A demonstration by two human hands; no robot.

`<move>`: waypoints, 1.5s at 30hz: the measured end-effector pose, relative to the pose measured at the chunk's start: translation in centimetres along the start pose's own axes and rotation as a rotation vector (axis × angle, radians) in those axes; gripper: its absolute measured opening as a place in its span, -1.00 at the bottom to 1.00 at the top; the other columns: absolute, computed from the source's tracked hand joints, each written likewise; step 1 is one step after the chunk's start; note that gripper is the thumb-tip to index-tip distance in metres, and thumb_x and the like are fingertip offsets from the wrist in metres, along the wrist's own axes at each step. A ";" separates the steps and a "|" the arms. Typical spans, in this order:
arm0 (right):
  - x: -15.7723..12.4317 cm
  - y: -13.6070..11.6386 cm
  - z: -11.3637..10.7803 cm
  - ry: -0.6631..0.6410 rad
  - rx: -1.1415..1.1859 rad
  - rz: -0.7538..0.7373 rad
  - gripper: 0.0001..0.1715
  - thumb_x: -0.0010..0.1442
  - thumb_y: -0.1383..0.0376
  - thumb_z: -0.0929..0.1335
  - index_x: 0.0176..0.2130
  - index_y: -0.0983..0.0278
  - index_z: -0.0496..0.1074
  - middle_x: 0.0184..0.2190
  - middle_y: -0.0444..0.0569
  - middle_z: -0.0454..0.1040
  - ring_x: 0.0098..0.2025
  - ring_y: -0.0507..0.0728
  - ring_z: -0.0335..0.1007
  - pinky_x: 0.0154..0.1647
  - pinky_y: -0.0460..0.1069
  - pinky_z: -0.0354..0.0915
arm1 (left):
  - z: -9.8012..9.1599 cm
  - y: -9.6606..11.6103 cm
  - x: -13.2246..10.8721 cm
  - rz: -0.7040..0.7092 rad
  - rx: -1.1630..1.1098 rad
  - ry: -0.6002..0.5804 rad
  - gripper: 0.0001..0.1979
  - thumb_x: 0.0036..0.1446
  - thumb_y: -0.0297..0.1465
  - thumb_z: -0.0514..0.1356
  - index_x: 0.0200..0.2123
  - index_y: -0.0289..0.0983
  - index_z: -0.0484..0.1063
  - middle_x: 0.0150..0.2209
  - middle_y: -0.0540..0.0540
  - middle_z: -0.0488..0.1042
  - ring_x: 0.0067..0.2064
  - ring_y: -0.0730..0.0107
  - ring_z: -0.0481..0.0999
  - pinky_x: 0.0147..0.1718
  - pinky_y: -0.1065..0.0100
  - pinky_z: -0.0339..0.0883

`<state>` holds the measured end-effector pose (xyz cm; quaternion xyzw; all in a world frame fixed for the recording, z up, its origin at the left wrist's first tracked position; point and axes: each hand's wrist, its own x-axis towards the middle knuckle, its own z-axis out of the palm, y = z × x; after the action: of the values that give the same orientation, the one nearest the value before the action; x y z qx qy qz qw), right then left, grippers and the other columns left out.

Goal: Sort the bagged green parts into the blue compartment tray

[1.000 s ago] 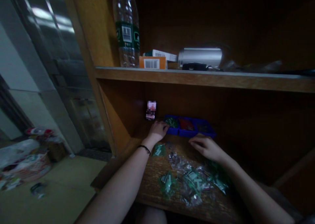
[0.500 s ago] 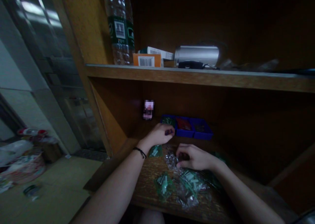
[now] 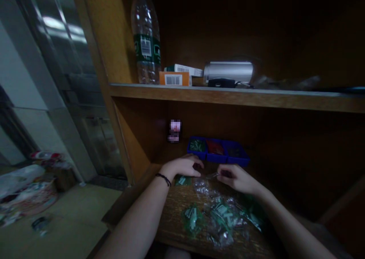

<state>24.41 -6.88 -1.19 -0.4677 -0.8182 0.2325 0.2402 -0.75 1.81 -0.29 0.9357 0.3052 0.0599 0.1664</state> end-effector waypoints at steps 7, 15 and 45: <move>0.3 1.1 -0.3 0.166 -0.041 0.018 -0.88 0.24 0.25 0.27 -0.33 0.23 0.33 -0.42 -0.14 0.40 -0.37 0.09 0.30 -0.35 -0.05 0.18 | 0.7 -1.0 0.1 -0.080 -0.079 0.016 -0.39 0.04 -0.14 0.31 0.19 -0.02 0.32 0.18 -0.01 0.39 0.14 0.20 0.38 0.07 0.34 0.26; 0.2 2.1 -1.0 0.414 -0.008 -0.003 -0.84 0.22 0.22 0.25 -0.19 0.20 0.34 -0.29 -0.09 0.45 -0.24 0.14 0.38 -0.18 0.00 0.26 | 1.0 -1.4 0.6 -0.136 -0.192 0.040 -0.48 0.06 -0.34 0.27 0.13 -0.13 0.38 0.09 -0.07 0.48 0.02 0.25 0.48 -0.02 0.36 0.32; 0.6 3.8 -1.5 0.519 -0.165 0.012 -0.74 0.21 0.29 0.26 -0.16 0.21 0.49 -0.10 0.04 0.41 -0.04 0.22 0.38 0.07 0.16 0.28 | 0.0 -0.9 0.1 -0.135 -0.121 0.160 -0.84 0.00 -0.38 0.27 -0.28 -0.20 0.46 -0.30 0.02 0.49 -0.31 0.38 0.40 -0.41 0.45 0.15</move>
<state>27.60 -4.36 -2.22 -0.5347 -0.7425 0.0387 0.4017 -1.17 2.61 -0.57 0.8935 0.3758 0.1414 0.2013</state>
